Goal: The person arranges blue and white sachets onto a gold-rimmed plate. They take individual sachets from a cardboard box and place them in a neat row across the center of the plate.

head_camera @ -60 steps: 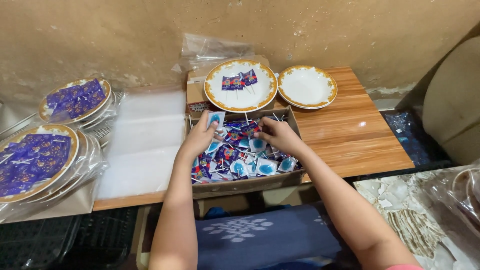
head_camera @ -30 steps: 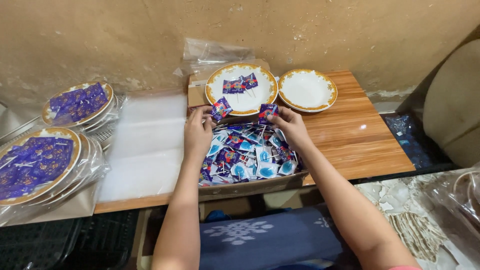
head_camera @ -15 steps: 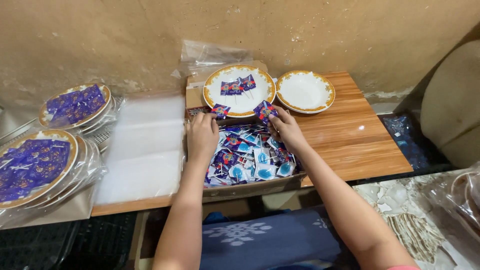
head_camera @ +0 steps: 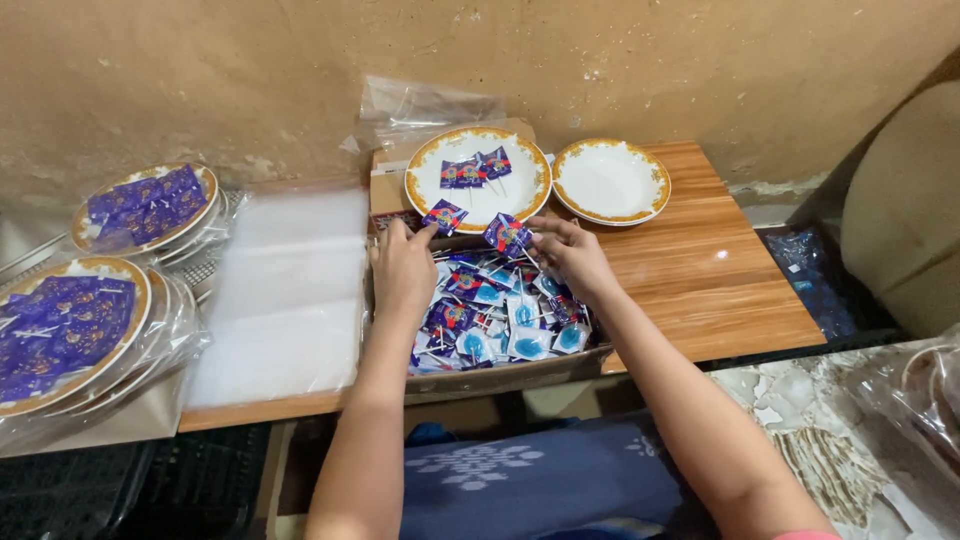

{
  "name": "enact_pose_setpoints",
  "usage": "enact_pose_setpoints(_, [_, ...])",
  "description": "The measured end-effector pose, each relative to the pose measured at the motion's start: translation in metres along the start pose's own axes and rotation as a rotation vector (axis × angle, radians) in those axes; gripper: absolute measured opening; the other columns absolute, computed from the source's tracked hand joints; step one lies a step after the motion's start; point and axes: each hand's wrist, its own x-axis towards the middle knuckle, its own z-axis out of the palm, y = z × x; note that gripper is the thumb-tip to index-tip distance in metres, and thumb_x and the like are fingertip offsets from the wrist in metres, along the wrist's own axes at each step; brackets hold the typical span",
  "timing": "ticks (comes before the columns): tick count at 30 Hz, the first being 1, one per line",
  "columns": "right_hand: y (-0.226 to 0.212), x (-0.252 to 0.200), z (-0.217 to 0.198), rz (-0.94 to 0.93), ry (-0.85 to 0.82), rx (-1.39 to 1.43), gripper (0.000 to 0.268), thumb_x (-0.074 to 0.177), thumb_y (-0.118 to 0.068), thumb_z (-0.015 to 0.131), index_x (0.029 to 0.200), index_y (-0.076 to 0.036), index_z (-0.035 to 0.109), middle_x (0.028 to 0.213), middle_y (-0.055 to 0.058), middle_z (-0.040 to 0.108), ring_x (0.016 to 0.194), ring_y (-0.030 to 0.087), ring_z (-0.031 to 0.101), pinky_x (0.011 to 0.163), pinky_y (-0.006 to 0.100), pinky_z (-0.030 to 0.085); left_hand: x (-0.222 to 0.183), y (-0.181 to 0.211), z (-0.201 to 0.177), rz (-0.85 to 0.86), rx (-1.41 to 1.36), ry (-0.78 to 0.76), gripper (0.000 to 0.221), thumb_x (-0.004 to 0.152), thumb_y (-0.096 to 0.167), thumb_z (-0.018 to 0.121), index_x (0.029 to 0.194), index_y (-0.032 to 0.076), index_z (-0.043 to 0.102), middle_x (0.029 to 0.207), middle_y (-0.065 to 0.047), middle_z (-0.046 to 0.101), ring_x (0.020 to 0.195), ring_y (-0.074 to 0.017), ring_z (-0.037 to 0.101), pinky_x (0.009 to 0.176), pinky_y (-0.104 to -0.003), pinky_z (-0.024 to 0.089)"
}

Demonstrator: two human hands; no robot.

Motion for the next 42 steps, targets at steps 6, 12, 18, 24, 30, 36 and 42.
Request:
enact_pose_setpoints(6, [0.006, 0.002, 0.007, -0.001, 0.024, 0.012, 0.026, 0.088, -0.002, 0.075, 0.113, -0.002, 0.068, 0.085, 0.013, 0.072, 0.070, 0.017, 0.071, 0.057, 0.027, 0.063, -0.001, 0.004, 0.000, 0.021, -0.010, 0.022, 0.029, 0.092, 0.008, 0.062, 0.115, 0.018, 0.076, 0.095, -0.004, 0.052, 0.096, -0.0283, 0.061, 0.079, -0.042, 0.046])
enact_pose_setpoints(12, [-0.008, -0.003, 0.012, 0.039, 0.068, 0.025, 0.025, 0.093, -0.011, 0.067, 0.118, -0.005, 0.071, 0.080, 0.017, 0.070, 0.058, 0.020, 0.071, 0.033, 0.018, 0.048, 0.002, -0.007, 0.015, -0.082, -0.023, 0.081, 0.005, 0.091, 0.022, 0.065, 0.095, 0.018, 0.066, 0.090, -0.001, 0.056, 0.093, -0.0257, 0.065, 0.084, -0.044, 0.047])
enact_pose_setpoints(18, [-0.054, -0.031, 0.020, -0.029, -0.040, -0.231, 0.046, 0.083, -0.006, 0.075, 0.129, -0.008, 0.071, 0.086, 0.015, 0.072, 0.068, 0.017, 0.071, 0.039, 0.017, 0.048, 0.003, -0.006, 0.005, -0.134, -0.008, 0.032, 0.007, 0.092, 0.022, 0.065, 0.086, 0.019, 0.062, 0.086, 0.002, 0.058, 0.091, -0.0222, 0.067, 0.087, -0.043, 0.046])
enact_pose_setpoints(24, [-0.020, -0.018, 0.002, -0.252, -0.155, -0.798, 0.051, 0.095, 0.008, 0.052, 0.138, -0.015, 0.066, 0.102, 0.020, 0.072, 0.064, 0.023, 0.075, 0.058, 0.033, 0.062, 0.006, -0.006, 0.014, -0.119, 0.007, 0.109, 0.006, 0.090, 0.023, 0.065, 0.087, 0.020, 0.061, 0.086, 0.001, 0.057, 0.088, -0.0236, 0.067, 0.084, -0.042, 0.044])
enact_pose_setpoints(30, [-0.072, -0.044, 0.017, -0.188, -0.200, -0.857, 0.063, 0.096, 0.010, 0.042, 0.150, -0.021, 0.053, 0.092, 0.022, 0.067, 0.073, 0.030, 0.077, 0.063, 0.034, 0.065, 0.012, -0.004, 0.019, -0.117, -0.008, 0.187, 0.004, 0.091, 0.023, 0.065, 0.092, 0.020, 0.063, 0.088, 0.002, 0.057, 0.091, -0.0219, 0.066, 0.084, -0.042, 0.044])
enact_pose_setpoints(36, [-0.055, -0.012, -0.003, -0.185, 0.011, -0.903, 0.026, 0.096, -0.014, 0.068, 0.117, -0.007, 0.056, 0.083, 0.010, 0.077, 0.056, 0.020, 0.073, 0.060, 0.033, 0.059, 0.017, -0.002, 0.023, -0.155, -0.039, 0.173, 0.006, 0.094, 0.024, 0.065, 0.094, 0.022, 0.059, 0.092, 0.004, 0.055, 0.096, -0.0191, 0.062, 0.088, -0.042, 0.041])
enact_pose_setpoints(42, [-0.027, 0.018, -0.021, -0.188, 0.071, -0.977, 0.008, 0.088, -0.017, 0.075, 0.093, -0.014, 0.069, 0.062, -0.003, 0.073, 0.052, 0.014, 0.071, 0.056, 0.025, 0.053, 0.021, -0.003, 0.017, -0.256, -0.124, -0.036, 0.010, 0.095, 0.027, 0.064, 0.094, 0.019, 0.059, 0.098, 0.001, 0.057, 0.105, -0.0228, 0.060, 0.093, -0.050, 0.040])
